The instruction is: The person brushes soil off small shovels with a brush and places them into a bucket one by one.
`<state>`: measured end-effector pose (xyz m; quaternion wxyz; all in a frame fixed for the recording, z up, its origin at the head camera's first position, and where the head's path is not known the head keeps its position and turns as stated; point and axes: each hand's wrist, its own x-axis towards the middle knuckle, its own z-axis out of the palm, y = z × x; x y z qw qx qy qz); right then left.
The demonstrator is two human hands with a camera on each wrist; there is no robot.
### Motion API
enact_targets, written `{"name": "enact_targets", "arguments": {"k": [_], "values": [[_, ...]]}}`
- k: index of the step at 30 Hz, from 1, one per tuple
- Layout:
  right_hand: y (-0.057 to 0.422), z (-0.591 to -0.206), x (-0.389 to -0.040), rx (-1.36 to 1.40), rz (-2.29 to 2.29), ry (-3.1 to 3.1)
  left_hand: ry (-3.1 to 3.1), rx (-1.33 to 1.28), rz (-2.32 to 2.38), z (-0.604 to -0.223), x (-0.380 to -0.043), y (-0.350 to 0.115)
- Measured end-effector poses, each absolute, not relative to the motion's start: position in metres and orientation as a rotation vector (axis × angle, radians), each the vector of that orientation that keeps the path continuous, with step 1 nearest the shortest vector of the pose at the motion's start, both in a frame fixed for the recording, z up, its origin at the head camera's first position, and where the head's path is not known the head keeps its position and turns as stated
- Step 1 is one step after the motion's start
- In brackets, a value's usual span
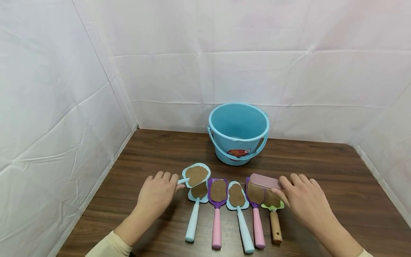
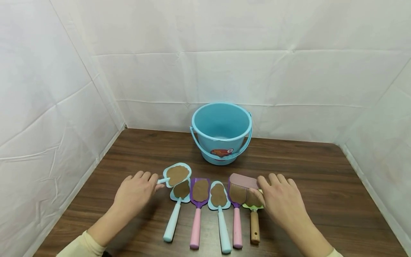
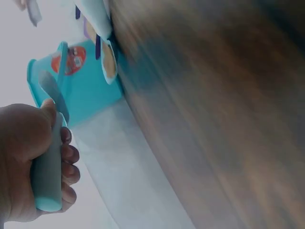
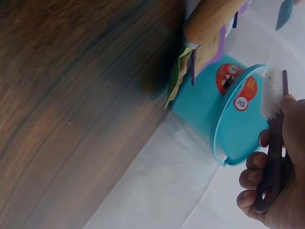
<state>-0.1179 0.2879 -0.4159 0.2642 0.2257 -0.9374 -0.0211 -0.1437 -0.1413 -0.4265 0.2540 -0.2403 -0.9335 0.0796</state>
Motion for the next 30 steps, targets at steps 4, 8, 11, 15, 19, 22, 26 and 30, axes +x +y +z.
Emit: {"name": "enact_targets", "arguments": {"k": [4, 8, 11, 15, 19, 22, 26, 30], "values": [[0.278, -0.41, -0.119, 0.603, -0.053, -2.539, -2.52, -0.672, 0.273, -0.422, -0.147, -0.125], [0.262, -0.404, -0.12, 0.623, -0.029, -2.524, -2.508, -0.651, 0.288, -0.418, -0.148, -0.106], [0.248, -0.401, -0.121, 0.65, -0.003, -2.489, -2.476, -0.638, 0.254, -0.416, -0.149, -0.092], [0.225, -0.4, -0.118, 0.647, 0.034, -2.485, -2.44, -0.618, 0.22, -0.415, -0.148, -0.074], [0.202, -0.401, -0.113, 0.611, 0.058, -2.521, -2.446, -0.578, 0.231, -0.415, -0.145, -0.059], [0.187, -0.405, -0.109, 0.587, 0.046, -2.525, -2.465, -0.557, 0.23, -0.417, -0.142, -0.049], [0.173, -0.41, -0.107, 0.545, 0.012, -2.488, -2.451, -0.524, 0.211, -0.422, -0.141, -0.041], [0.168, -0.414, -0.108, 0.508, 0.017, -2.424, -2.412, -0.489, 0.185, -0.425, -0.142, -0.039]]}}
